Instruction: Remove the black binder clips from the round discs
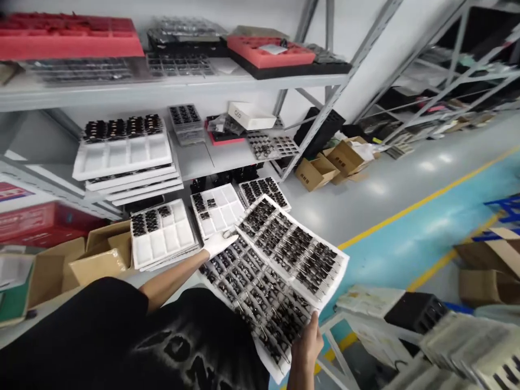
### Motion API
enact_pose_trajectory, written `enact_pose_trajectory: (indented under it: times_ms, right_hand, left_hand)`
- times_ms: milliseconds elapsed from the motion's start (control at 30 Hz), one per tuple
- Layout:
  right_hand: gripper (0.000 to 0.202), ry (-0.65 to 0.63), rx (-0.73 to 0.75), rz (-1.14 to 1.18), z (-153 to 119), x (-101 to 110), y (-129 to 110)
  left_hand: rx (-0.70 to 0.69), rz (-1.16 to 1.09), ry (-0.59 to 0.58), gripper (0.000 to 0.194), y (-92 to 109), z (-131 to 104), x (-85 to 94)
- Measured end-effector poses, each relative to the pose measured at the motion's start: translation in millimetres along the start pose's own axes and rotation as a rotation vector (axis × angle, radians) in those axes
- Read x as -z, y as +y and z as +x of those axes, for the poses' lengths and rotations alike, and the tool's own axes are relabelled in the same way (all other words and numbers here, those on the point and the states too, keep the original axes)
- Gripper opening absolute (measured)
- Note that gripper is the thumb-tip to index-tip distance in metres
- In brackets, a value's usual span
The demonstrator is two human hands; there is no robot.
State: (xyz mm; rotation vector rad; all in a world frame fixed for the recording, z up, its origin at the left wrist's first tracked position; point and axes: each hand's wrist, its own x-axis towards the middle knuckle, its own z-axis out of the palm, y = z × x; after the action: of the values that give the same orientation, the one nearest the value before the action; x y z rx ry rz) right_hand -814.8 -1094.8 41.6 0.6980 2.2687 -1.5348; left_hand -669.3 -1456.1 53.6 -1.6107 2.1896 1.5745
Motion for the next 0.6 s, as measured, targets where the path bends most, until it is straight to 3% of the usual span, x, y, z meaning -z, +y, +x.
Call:
enact_pose_trajectory:
  times_ms: [133,267,400,600]
  right_hand:
    - [0.064,0.089,-0.078,0.028,38,-2,-32]
    - [0.075,0.080,-0.140,0.027,69,-3,-59]
    - [0.085,0.055,-0.178,-0.009,93,-13,-78]
    - [0.085,-0.013,-0.149,-0.068,122,-37,-99]
  left_hand:
    - [0.030,-0.019,0.011,0.042,34,18,-23.5]
    - [0.093,-0.017,0.013,0.039,56,31,-41.8]
    - [0.149,-0.012,0.004,0.039,64,39,-49.5]
    - [0.199,-0.026,0.030,0.040,67,40,-45.0]
